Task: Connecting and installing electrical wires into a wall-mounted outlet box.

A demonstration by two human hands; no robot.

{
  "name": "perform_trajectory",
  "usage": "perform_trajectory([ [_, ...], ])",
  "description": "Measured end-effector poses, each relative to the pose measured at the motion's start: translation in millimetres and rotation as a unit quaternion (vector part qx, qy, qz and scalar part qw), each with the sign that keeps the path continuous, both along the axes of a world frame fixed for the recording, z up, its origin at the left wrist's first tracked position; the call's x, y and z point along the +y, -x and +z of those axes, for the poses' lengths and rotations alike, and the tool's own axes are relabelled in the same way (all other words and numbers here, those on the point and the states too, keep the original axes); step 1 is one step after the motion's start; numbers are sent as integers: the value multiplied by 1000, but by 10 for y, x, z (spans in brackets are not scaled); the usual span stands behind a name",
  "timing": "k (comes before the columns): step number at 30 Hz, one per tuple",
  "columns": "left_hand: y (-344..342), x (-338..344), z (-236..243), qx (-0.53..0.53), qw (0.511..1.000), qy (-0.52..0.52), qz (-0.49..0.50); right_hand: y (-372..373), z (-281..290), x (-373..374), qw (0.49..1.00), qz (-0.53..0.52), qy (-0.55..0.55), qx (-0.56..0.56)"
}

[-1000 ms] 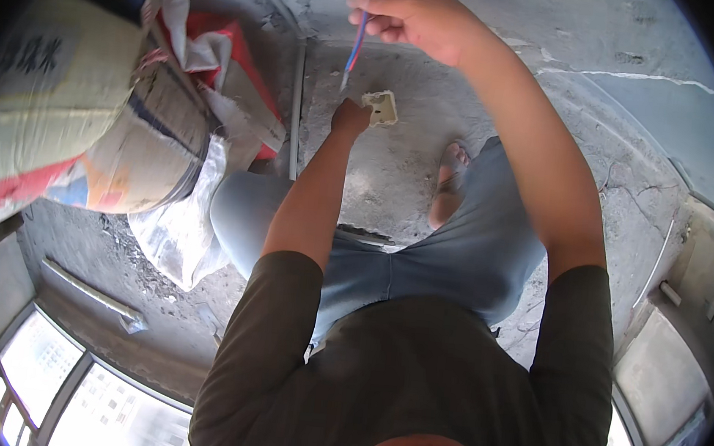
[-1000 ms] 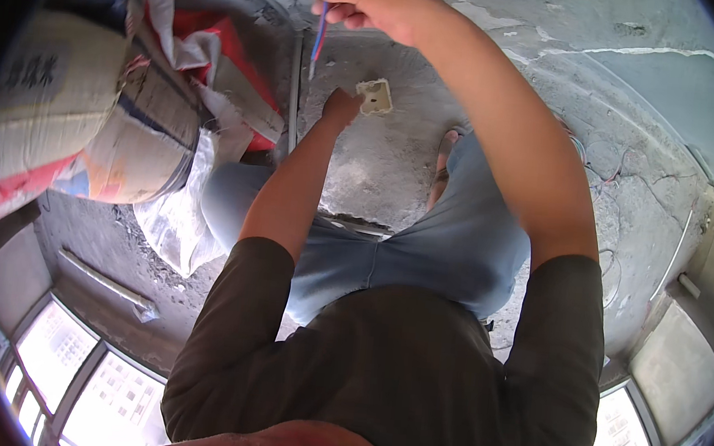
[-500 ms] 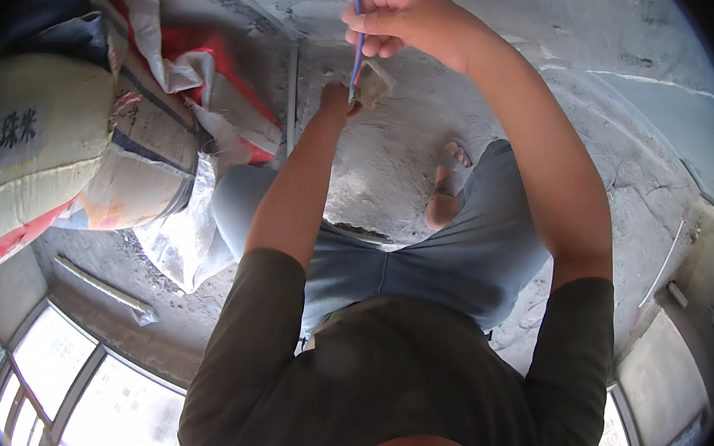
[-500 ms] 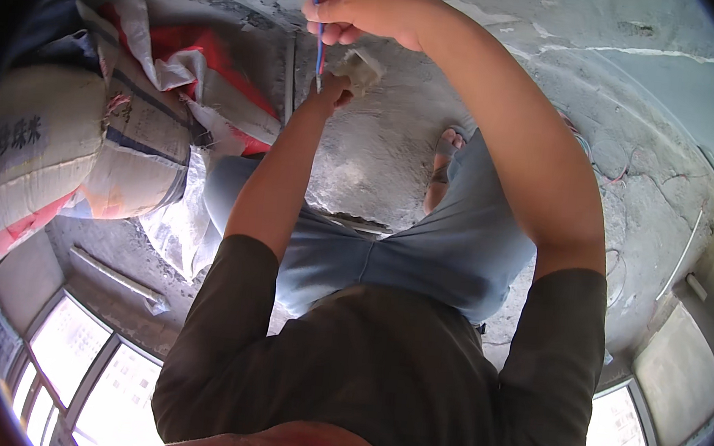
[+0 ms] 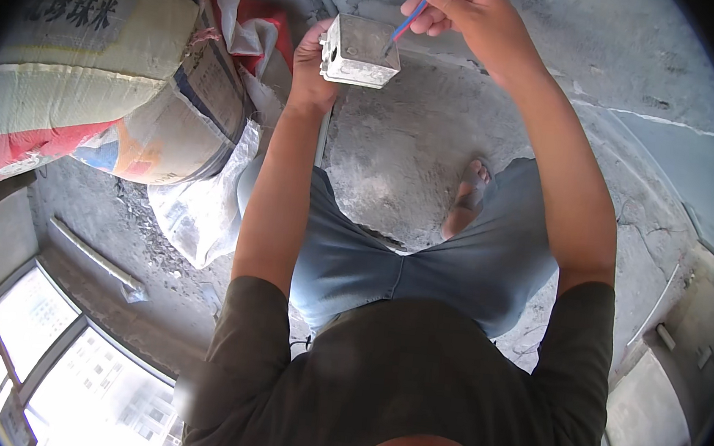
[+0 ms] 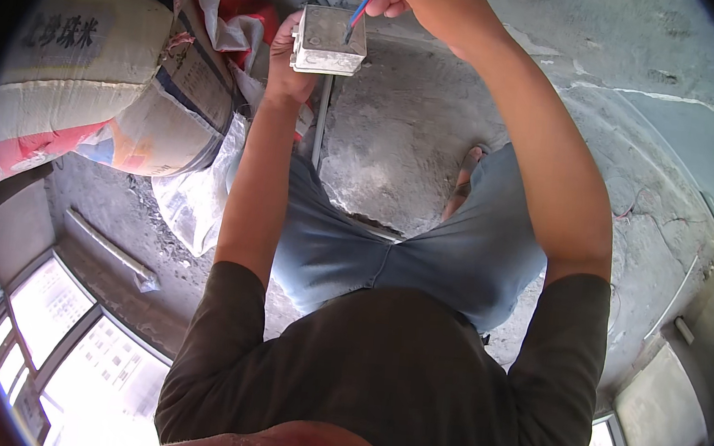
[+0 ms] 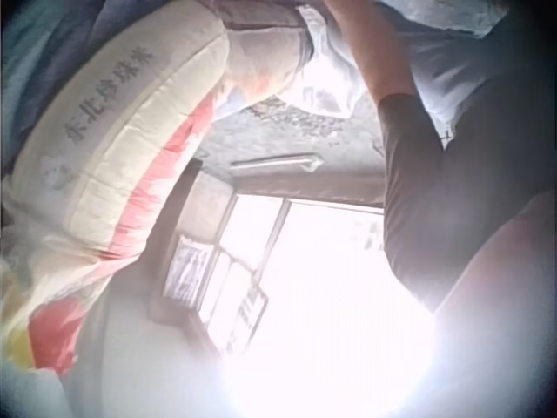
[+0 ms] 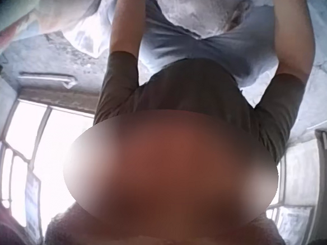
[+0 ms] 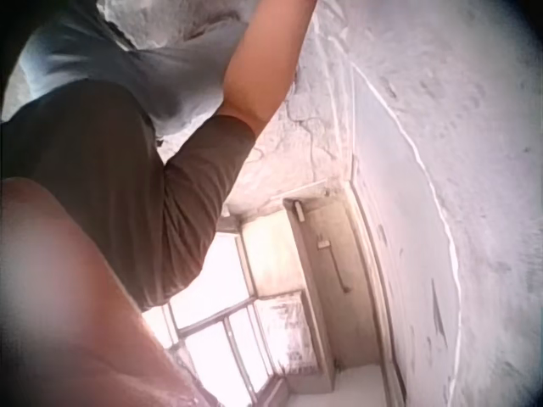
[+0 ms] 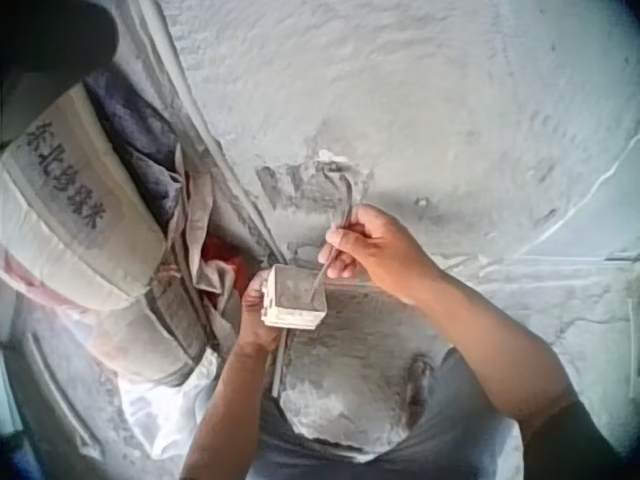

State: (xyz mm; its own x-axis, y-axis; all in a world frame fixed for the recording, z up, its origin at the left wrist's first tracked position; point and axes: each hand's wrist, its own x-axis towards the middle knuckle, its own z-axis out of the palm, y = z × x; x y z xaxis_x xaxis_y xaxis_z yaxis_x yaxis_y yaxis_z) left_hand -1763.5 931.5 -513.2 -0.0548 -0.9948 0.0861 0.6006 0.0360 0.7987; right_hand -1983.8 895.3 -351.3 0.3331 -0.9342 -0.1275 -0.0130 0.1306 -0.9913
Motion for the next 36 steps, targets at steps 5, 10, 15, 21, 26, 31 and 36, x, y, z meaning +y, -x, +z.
perform_trajectory([
  [5,36,98,100,-55,997,57,23,-51,-4,11,1000,-22,7,5],
  [10,20,121,119,-40,996,78,19,-31,-45,-13,1000,-23,17,-12],
  [15,64,145,195,-38,997,63,-8,-48,-17,-1,999,-31,11,9],
  [21,176,175,223,-163,974,84,136,-99,17,36,998,-50,-14,24],
  [26,369,235,287,-163,957,56,235,-50,-18,2,999,-18,-30,32],
  [31,491,311,366,-132,961,54,235,-44,-114,26,998,47,-33,31],
  [36,565,390,458,-229,930,90,272,-154,-6,114,989,8,14,150],
])
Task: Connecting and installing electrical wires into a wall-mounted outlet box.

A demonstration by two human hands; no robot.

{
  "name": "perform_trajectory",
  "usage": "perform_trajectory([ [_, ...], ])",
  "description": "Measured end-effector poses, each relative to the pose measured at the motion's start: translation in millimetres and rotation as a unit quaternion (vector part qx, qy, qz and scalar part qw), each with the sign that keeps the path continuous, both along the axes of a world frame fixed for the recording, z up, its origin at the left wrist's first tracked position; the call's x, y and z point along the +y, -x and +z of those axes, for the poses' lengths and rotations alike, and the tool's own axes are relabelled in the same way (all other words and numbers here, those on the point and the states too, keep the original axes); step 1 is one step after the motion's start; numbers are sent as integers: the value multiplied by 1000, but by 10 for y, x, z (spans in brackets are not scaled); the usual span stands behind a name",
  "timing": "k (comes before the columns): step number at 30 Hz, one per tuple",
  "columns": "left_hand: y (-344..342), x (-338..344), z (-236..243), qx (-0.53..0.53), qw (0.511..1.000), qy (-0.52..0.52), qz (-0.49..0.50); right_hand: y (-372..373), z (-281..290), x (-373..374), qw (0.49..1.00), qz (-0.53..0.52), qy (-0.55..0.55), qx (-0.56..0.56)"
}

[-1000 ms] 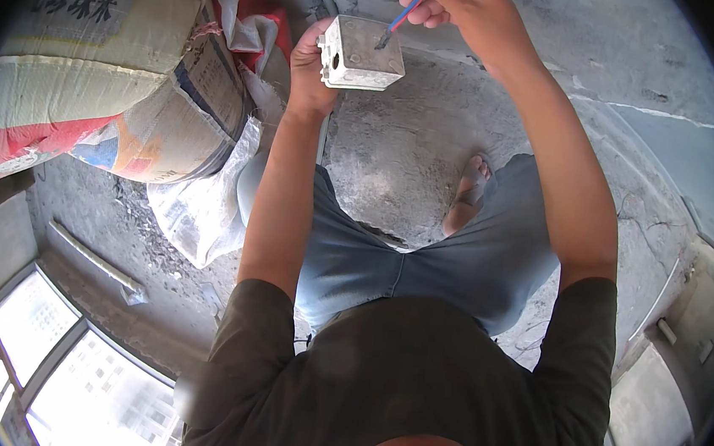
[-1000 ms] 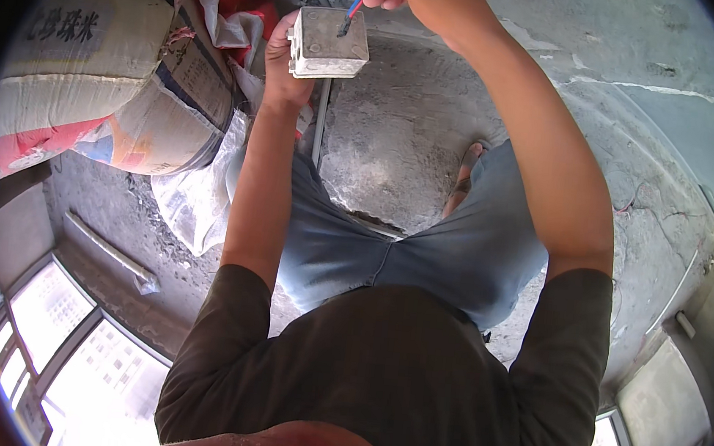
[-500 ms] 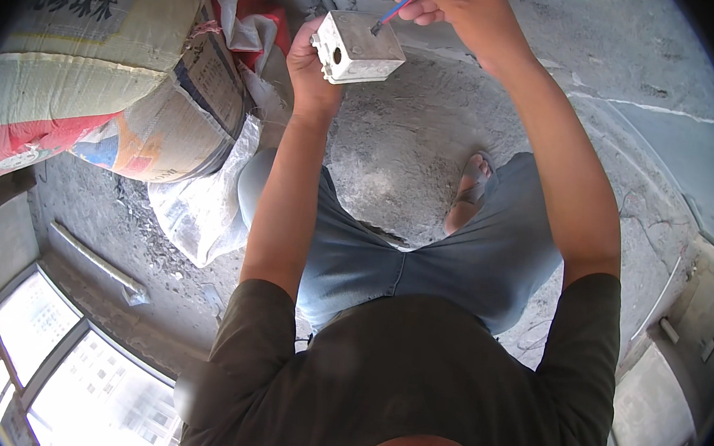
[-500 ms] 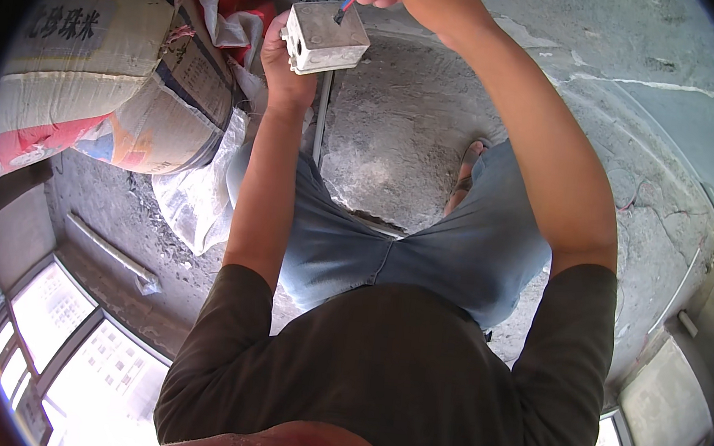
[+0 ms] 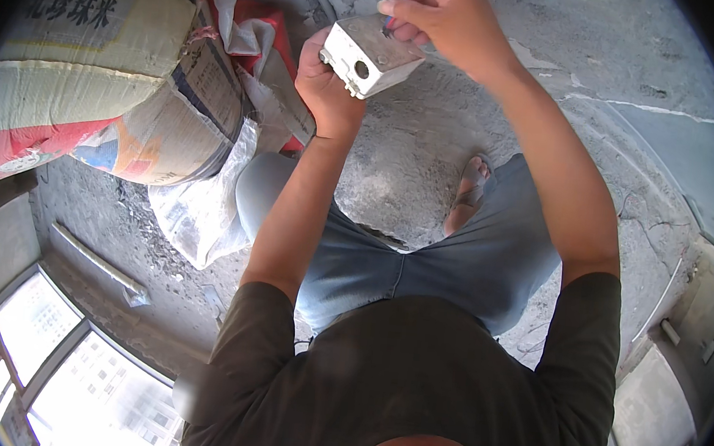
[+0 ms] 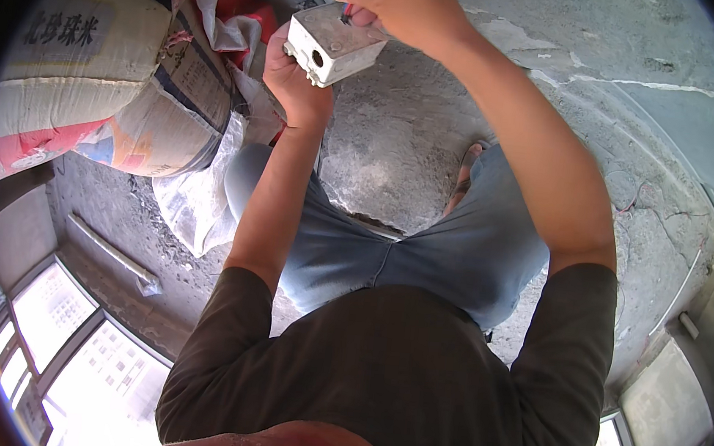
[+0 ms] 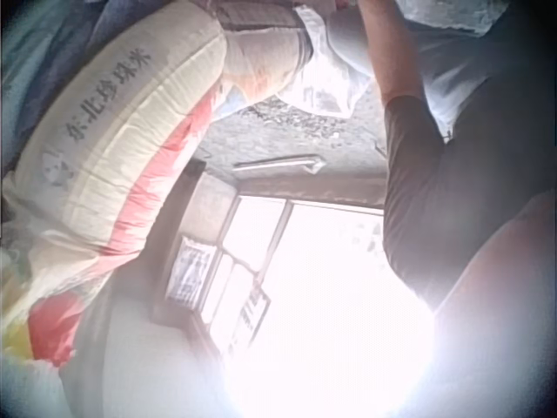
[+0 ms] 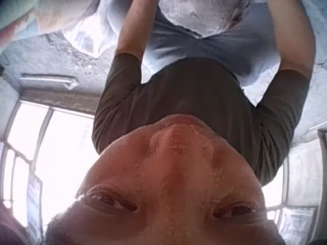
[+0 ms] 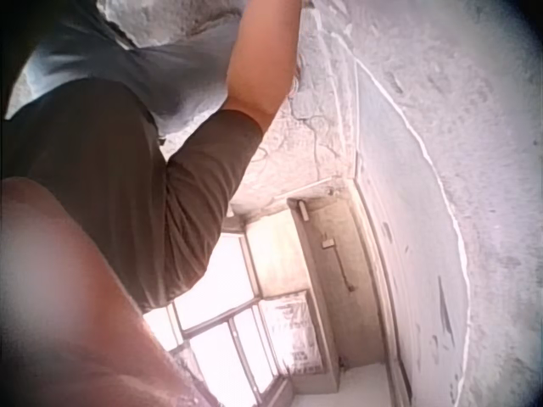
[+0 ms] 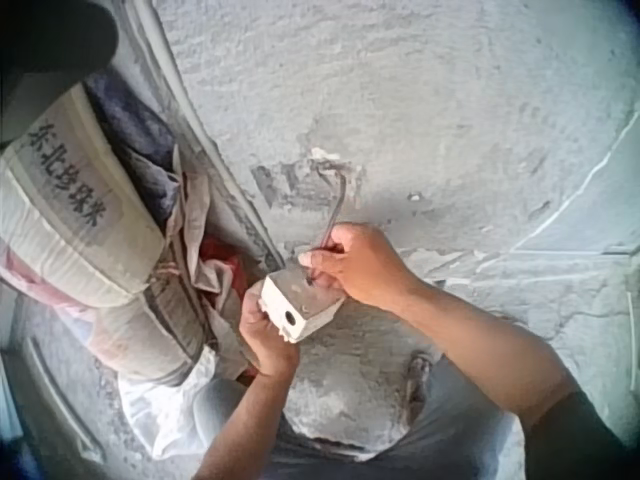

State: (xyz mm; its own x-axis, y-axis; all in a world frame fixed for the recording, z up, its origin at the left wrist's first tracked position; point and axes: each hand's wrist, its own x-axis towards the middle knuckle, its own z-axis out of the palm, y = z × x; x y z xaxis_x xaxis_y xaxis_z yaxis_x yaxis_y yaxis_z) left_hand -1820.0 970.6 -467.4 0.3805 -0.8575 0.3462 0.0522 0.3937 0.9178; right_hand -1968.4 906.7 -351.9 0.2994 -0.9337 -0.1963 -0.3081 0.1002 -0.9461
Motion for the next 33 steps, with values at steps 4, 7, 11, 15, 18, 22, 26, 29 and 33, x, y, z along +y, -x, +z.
perform_trajectory([
  [4,23,-34,64,-31,997,-6,64,-50,-108,110,981,-2,191,17],
  [7,-64,-66,68,-79,994,-48,53,-24,-202,-3,988,-13,140,-70],
  [11,-89,-64,185,-79,989,-121,-26,227,-264,-278,995,-47,-57,-73],
  [15,-98,-191,207,-84,976,-189,-74,170,-431,-208,999,-5,-34,38],
  [18,-63,-359,369,29,961,-240,-138,323,-458,-296,998,-13,-52,-18],
  [22,-112,-604,404,102,940,-292,-146,327,-123,-121,987,-19,-150,-54],
  [26,-28,-717,360,214,920,-283,-169,326,-176,-75,999,37,5,20],
  [29,-68,-726,374,251,900,-280,-221,335,-242,-162,999,-5,28,-23],
  [33,-179,-755,387,172,883,-319,-298,286,-175,-179,998,-31,48,-10],
])
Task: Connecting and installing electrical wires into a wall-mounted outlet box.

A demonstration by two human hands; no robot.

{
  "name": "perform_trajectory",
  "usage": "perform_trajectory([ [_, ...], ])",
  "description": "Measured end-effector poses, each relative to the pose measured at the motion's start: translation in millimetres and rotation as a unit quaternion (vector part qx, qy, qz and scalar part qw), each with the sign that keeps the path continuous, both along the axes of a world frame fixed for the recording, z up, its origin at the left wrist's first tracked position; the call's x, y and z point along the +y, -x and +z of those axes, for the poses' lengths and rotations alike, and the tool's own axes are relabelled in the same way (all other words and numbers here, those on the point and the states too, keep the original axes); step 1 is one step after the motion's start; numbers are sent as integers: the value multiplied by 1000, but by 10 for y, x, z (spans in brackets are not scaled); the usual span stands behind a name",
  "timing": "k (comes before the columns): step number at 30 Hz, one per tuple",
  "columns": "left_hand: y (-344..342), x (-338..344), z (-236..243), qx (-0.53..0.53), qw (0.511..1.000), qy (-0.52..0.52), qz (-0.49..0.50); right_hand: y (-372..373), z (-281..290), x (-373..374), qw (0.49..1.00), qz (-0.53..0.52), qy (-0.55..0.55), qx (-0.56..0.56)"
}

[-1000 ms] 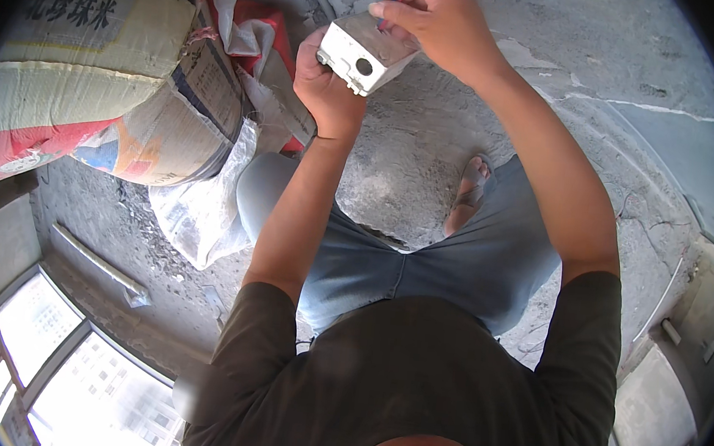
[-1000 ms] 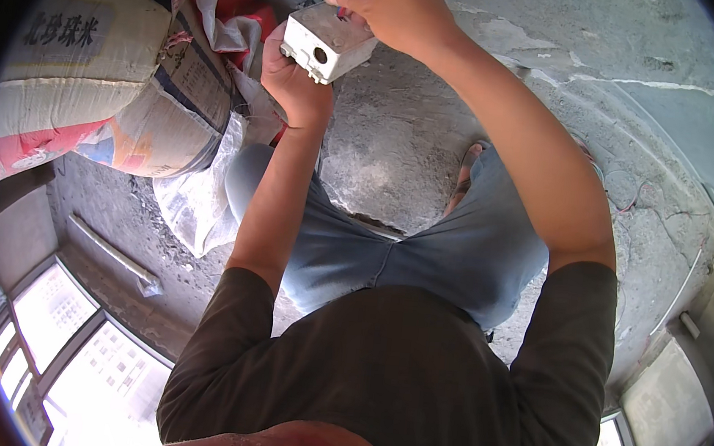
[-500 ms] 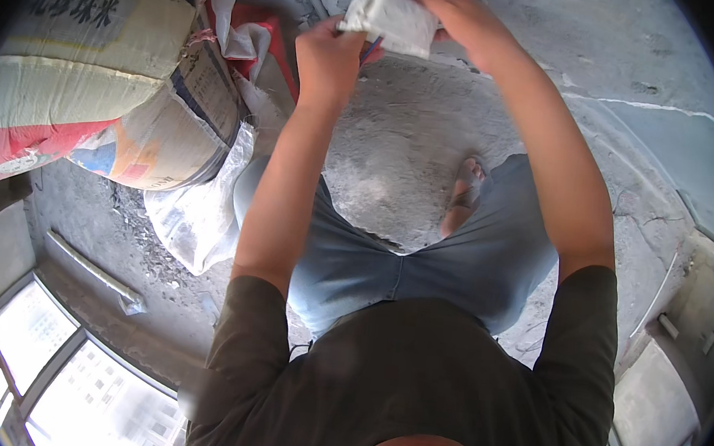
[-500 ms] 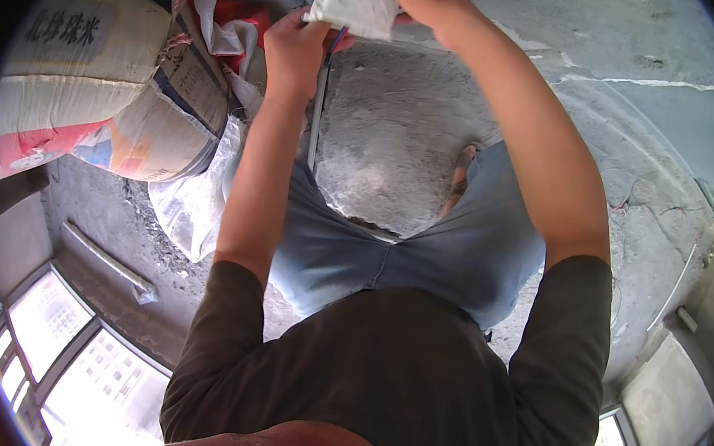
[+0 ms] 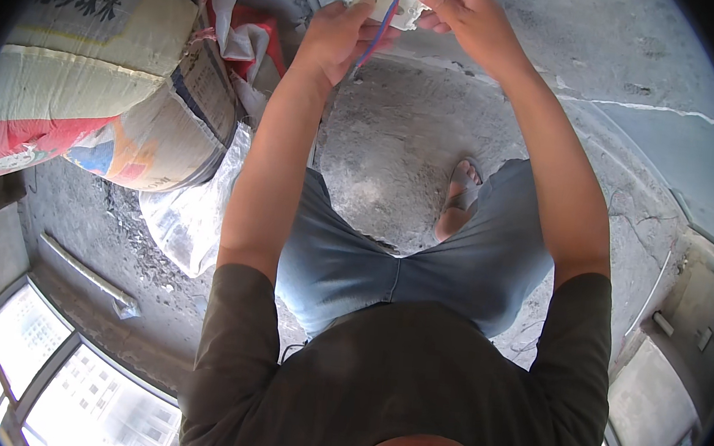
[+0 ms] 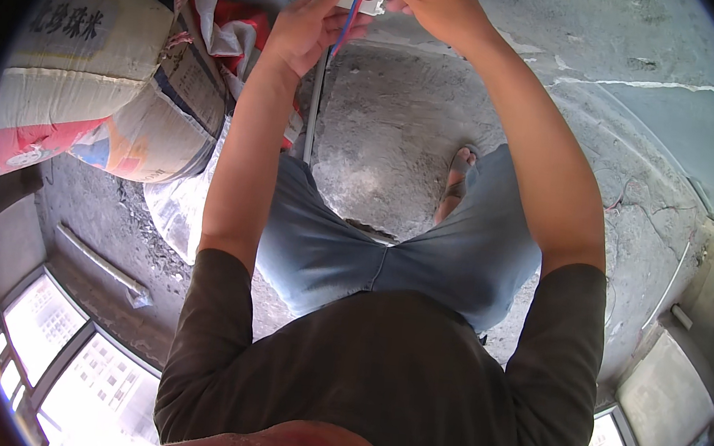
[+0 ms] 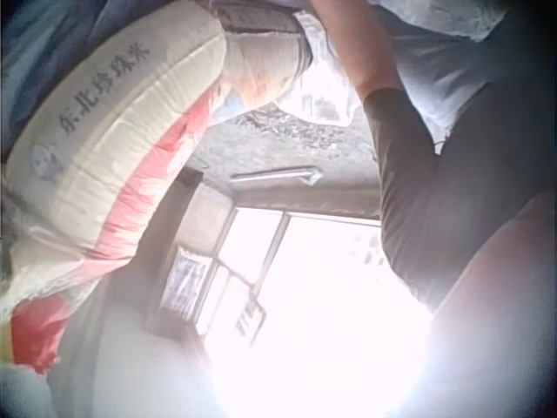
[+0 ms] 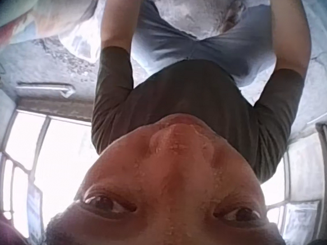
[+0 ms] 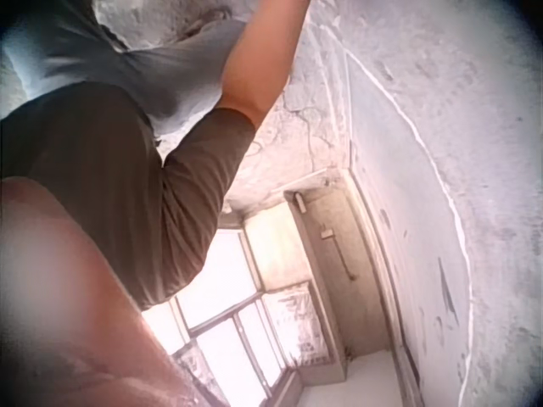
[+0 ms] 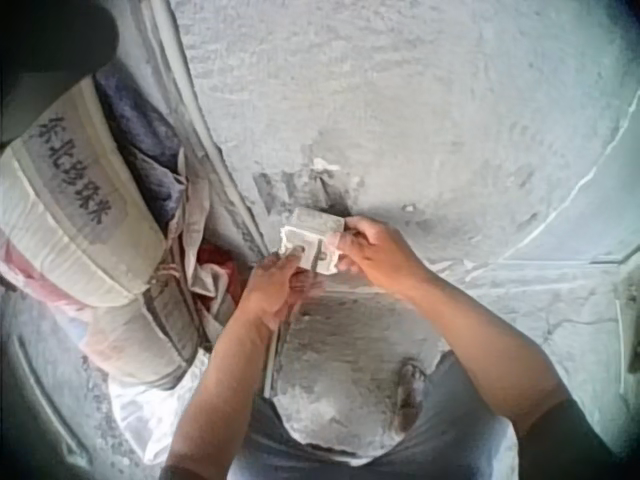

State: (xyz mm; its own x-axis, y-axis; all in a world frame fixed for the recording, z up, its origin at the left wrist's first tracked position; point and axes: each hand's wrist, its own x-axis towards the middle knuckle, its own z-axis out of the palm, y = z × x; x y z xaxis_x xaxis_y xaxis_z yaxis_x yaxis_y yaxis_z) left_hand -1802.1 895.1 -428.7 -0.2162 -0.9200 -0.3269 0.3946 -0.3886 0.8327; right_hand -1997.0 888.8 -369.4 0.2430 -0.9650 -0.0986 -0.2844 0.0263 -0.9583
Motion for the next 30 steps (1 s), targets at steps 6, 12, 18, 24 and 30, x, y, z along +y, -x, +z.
perform_trajectory([
  [6,-62,-137,68,-43,995,94,7,-33,13,-52,997,-42,64,13],
  [12,-95,-145,67,71,990,94,-74,8,-158,-114,968,-78,232,55],
  [18,-46,-174,49,119,992,-20,-49,-129,133,18,997,-78,-20,21],
  [24,22,-68,295,186,975,12,-123,84,-197,-107,884,-92,316,333],
  [30,20,-147,346,147,984,-71,-71,50,-177,-51,965,46,-90,241],
])
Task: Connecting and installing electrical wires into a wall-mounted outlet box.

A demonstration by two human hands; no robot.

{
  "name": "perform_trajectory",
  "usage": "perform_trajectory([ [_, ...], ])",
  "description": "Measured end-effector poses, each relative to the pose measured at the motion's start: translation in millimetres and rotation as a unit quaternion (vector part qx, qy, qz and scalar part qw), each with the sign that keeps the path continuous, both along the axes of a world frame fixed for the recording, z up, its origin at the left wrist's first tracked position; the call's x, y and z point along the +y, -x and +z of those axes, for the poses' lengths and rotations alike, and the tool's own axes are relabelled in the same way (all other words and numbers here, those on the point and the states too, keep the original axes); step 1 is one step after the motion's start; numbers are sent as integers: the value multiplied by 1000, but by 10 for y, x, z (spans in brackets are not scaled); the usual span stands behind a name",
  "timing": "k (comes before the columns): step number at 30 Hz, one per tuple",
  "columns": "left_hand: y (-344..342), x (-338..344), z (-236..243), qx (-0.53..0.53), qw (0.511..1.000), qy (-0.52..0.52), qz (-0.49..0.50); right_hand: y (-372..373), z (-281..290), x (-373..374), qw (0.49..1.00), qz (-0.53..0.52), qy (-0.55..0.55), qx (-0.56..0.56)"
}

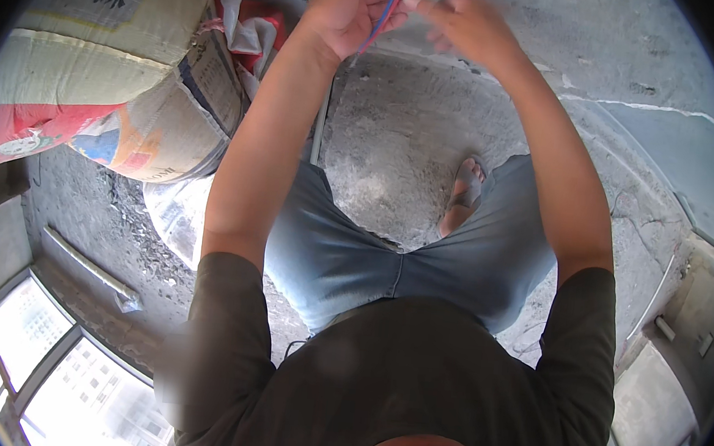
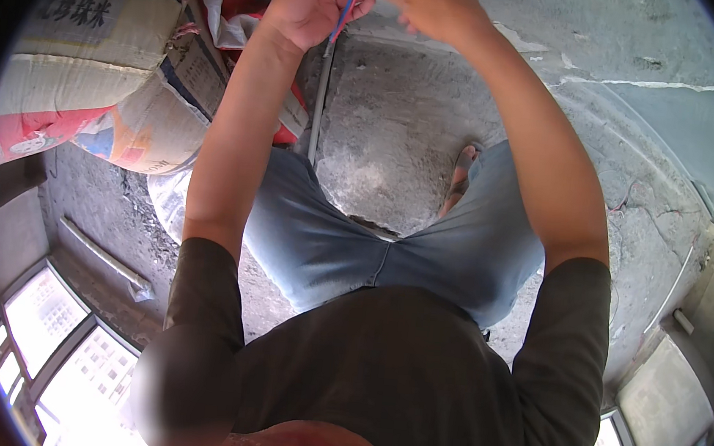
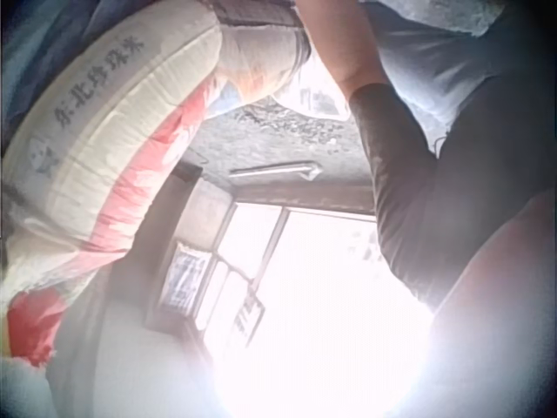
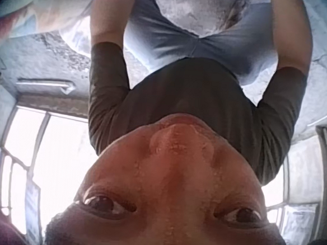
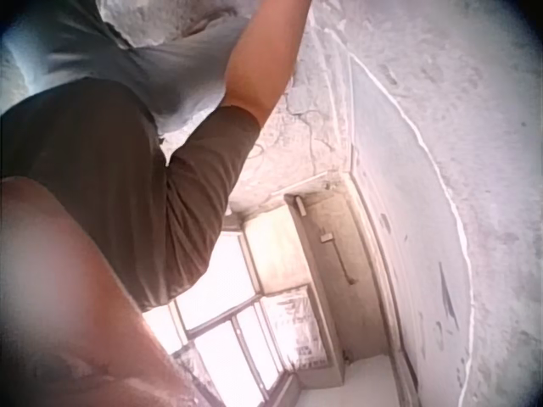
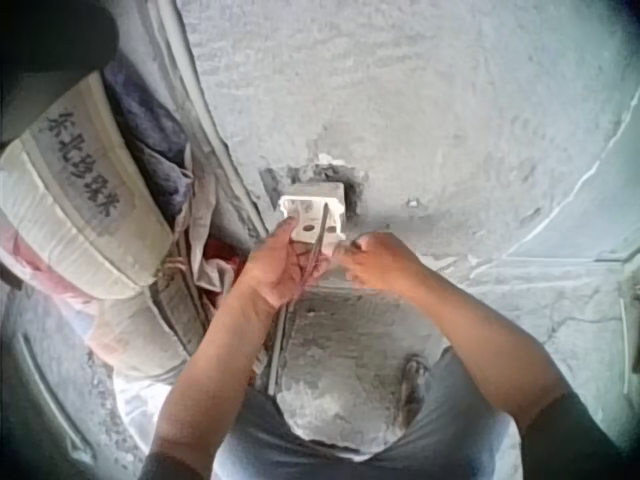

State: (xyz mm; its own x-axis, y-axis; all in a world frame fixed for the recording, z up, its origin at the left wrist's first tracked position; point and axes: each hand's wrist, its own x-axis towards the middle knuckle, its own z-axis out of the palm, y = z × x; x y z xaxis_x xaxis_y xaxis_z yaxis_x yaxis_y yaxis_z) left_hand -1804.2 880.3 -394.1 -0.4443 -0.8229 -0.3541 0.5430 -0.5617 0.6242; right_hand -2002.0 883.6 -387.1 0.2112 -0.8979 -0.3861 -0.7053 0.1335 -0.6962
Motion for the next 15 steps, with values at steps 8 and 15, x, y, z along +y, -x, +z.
perform_trajectory([
  [8,-31,-40,-182,73,955,273,-89,-439,-68,323,955,-77,-43,-282],
  [15,-21,-125,-103,-74,994,76,41,-390,177,338,927,-19,-81,-366],
])
